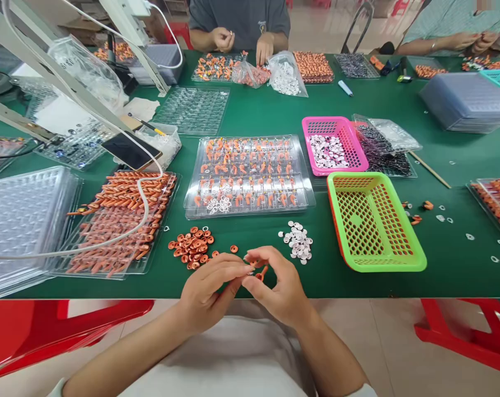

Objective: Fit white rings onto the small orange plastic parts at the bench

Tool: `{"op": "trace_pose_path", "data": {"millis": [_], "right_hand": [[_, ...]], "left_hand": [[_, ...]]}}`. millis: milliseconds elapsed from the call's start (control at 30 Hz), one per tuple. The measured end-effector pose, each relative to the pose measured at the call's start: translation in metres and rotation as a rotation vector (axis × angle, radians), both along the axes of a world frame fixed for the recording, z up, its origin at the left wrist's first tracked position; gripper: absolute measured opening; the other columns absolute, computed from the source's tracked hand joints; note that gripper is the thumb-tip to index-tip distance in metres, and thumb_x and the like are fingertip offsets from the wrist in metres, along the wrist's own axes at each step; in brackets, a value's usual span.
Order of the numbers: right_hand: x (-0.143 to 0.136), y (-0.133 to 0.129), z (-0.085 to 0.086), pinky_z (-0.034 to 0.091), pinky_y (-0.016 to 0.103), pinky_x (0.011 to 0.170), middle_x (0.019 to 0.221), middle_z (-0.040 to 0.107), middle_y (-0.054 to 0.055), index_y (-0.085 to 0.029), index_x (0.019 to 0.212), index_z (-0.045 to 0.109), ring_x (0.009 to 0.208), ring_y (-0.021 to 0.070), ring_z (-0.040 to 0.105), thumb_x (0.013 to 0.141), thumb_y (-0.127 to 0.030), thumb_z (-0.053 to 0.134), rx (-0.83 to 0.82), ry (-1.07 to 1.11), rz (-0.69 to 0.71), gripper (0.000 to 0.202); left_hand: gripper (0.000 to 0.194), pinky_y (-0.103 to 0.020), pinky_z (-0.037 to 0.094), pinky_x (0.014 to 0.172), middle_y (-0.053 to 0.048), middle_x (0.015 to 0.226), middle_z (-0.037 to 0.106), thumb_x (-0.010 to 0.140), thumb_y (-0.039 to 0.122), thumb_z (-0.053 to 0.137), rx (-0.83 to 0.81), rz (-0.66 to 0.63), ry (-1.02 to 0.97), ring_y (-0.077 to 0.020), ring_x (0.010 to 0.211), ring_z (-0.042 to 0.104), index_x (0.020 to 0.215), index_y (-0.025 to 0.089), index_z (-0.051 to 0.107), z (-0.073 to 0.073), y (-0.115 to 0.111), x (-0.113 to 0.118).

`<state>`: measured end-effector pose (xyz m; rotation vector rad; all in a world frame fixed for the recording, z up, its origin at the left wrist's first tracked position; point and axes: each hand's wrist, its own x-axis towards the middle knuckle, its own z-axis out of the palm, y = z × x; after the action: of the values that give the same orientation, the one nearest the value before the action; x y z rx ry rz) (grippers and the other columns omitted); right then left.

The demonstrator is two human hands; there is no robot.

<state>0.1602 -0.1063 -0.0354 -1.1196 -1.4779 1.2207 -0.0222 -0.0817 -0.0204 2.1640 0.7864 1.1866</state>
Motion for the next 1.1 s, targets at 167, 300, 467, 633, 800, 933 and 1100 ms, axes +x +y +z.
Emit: {"op": "trace_pose_path", "data": {"millis": [167,300,467,633,800,933,1100], "right_hand": [[-0.006,0.000,0.001,0.050,0.030,0.074,0.090,0.064,0.002,-0.023,0.100,0.063,0.080,0.0157,0.059,0.093,-0.024,0.059,0.026,-0.034,-0.021,0.008],[-0.011,-0.003,-0.003,0.050,0.029,0.072,0.089,0.062,0.002,-0.022,0.095,0.061,0.080,0.0151,0.059,0.089,-0.014,0.060,0.140,-0.066,-0.133,0.011],[-0.022,-0.006,-0.007,0.051,0.028,0.067,0.089,0.061,0.003,-0.023,0.093,0.059,0.082,0.0161,0.061,0.087,-0.009,0.057,0.193,-0.060,-0.284,0.015],[-0.027,-0.009,-0.010,0.049,0.027,0.064,0.085,0.060,0.002,-0.023,0.092,0.057,0.075,0.0146,0.058,0.088,-0.008,0.055,0.209,-0.075,-0.331,0.015],[-0.014,-0.006,-0.008,0.046,0.026,0.063,0.084,0.058,0.001,-0.023,0.096,0.057,0.075,0.0142,0.055,0.090,-0.007,0.054,0.255,-0.101,-0.209,0.017],[0.000,-0.003,-0.005,0.047,0.029,0.069,0.084,0.058,0.001,-0.024,0.098,0.057,0.079,0.0157,0.056,0.091,-0.009,0.054,0.236,-0.056,-0.038,0.018],[0.006,-0.001,-0.006,0.049,0.031,0.076,0.088,0.061,0.002,-0.025,0.100,0.057,0.081,0.0159,0.058,0.091,-0.011,0.057,0.224,-0.033,0.095,0.017]], "left_hand": [[0.040,-0.030,0.057,0.072,-0.007,0.090,0.075,0.082,-0.004,0.062,0.088,0.088,0.015,-0.0168,0.083,0.065,0.117,0.016,0.061,0.000,-0.001,0.002],[0.037,-0.029,0.058,0.072,-0.005,0.086,0.075,0.081,-0.002,0.065,0.095,0.160,0.005,-0.0159,0.079,0.066,0.112,0.017,0.063,-0.005,-0.001,0.004],[0.037,-0.030,0.058,0.073,-0.005,0.091,0.077,0.079,-0.003,0.066,0.068,0.204,-0.053,-0.0157,0.080,0.068,0.110,0.018,0.063,-0.007,-0.004,0.010],[0.034,-0.030,0.056,0.077,-0.005,0.092,0.076,0.081,-0.002,0.064,-0.024,0.204,-0.082,-0.0163,0.084,0.068,0.107,0.019,0.065,-0.005,-0.007,0.012],[0.023,-0.032,0.051,0.088,-0.004,0.092,0.075,0.088,0.005,0.061,-0.402,0.099,-0.186,-0.0156,0.087,0.068,0.103,0.021,0.068,-0.008,-0.005,0.004],[0.008,-0.031,0.050,0.085,-0.003,0.084,0.072,0.081,0.017,0.074,-0.812,-0.062,-0.264,-0.0150,0.080,0.064,0.088,0.019,0.071,-0.007,0.004,-0.005],[0.013,-0.027,0.049,0.078,-0.002,0.084,0.066,0.078,0.021,0.078,-1.062,-0.277,-0.283,-0.0136,0.080,0.060,0.089,0.017,0.072,0.002,0.013,-0.011]]}}
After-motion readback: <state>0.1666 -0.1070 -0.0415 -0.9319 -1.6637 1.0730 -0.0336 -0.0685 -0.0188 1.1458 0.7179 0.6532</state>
